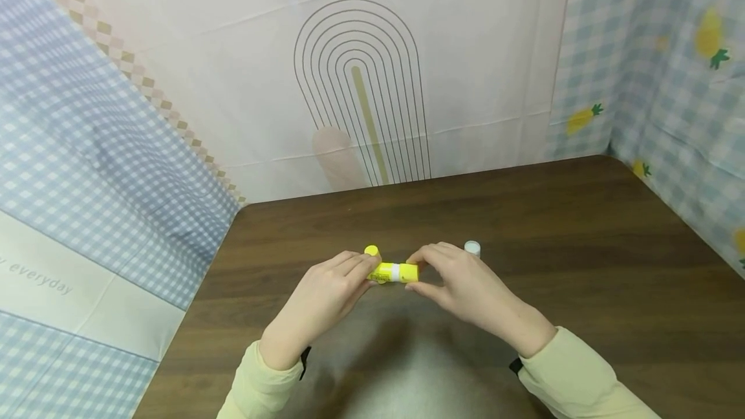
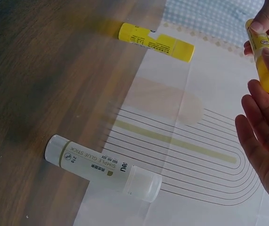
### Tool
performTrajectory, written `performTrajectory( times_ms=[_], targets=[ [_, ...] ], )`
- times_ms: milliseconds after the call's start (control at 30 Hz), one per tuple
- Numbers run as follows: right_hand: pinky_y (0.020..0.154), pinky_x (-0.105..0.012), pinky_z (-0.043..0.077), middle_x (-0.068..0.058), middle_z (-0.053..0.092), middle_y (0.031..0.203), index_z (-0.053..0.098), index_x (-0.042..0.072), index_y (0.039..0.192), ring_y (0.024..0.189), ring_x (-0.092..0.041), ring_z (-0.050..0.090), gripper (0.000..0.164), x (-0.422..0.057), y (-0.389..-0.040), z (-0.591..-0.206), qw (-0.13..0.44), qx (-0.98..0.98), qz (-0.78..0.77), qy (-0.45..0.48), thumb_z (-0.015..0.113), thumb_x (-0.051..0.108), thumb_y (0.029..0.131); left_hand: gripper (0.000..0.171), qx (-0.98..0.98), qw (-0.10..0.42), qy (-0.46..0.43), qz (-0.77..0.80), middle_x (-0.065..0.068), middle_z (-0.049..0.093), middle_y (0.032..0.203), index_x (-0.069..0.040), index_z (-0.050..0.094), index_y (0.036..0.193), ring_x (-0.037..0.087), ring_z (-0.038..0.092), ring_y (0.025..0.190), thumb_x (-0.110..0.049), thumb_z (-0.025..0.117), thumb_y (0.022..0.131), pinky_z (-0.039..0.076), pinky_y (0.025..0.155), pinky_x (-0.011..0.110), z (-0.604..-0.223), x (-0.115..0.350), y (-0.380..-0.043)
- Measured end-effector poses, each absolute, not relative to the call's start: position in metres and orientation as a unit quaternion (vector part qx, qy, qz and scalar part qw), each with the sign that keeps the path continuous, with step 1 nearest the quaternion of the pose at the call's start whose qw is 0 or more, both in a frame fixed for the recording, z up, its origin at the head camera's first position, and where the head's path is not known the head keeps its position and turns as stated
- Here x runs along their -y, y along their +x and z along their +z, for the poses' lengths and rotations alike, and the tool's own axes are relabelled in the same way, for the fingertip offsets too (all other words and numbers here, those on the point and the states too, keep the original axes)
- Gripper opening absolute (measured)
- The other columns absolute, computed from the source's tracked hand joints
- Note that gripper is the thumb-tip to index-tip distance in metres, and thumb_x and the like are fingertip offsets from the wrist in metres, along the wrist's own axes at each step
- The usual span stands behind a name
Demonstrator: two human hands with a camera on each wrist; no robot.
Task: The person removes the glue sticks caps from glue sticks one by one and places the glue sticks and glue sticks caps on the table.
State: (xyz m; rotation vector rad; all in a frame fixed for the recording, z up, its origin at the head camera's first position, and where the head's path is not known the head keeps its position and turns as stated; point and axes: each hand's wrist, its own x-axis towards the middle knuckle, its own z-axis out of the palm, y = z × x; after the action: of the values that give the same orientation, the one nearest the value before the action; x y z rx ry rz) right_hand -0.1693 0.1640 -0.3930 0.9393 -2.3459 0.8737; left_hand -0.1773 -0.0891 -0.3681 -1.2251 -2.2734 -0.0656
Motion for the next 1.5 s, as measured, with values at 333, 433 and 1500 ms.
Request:
performTrajectory(
  times_ms=[333, 433, 1500],
  targets=[
    [0.07, -0.026, 0.052, 0.012, 0.069, 0.1, 0.072, 0.012, 0.117, 0.085, -0.003, 0.06, 0.036, -0.168, -0.167, -0.393, 0.153, 0.88, 0.331, 0.303, 0.08, 0.03, 0.087, 0.034, 0.841, 0.286, -0.459, -0.017, 0.0, 0.073, 0.102, -0.007, 0.069, 0.109, 0.013, 0.066, 0.092, -0.013, 0.086, 0.08, 0.055, 0.079, 0.023, -0.371, 0.086, -0.176],
    [0.074, -0.029, 0.054, 0.016, 0.068, 0.097, 0.075, 0.015, 0.11, 0.088, -0.003, 0.063, 0.025, -0.168, -0.167, -0.392, 0.137, 0.881, 0.335, 0.305, 0.078, 0.028, 0.089, 0.033, 0.841, 0.288, -0.459, -0.015, -0.001, 0.073, 0.1, -0.008, 0.068, 0.107, 0.012, 0.066, 0.09, -0.014, 0.086, 0.08, 0.055, 0.078, 0.022, -0.372, 0.085, -0.177],
    [0.063, -0.015, 0.045, 0.017, 0.058, 0.096, 0.069, 0.019, 0.107, 0.082, 0.0, 0.054, 0.033, -0.185, -0.167, -0.393, 0.213, 0.855, 0.347, 0.322, 0.085, 0.01, 0.08, 0.027, 0.857, 0.267, -0.438, -0.04, -0.001, 0.072, 0.1, -0.009, 0.065, 0.104, 0.012, 0.068, 0.092, -0.017, 0.083, 0.084, 0.056, 0.078, 0.027, -0.378, 0.091, -0.175]
  ],
)
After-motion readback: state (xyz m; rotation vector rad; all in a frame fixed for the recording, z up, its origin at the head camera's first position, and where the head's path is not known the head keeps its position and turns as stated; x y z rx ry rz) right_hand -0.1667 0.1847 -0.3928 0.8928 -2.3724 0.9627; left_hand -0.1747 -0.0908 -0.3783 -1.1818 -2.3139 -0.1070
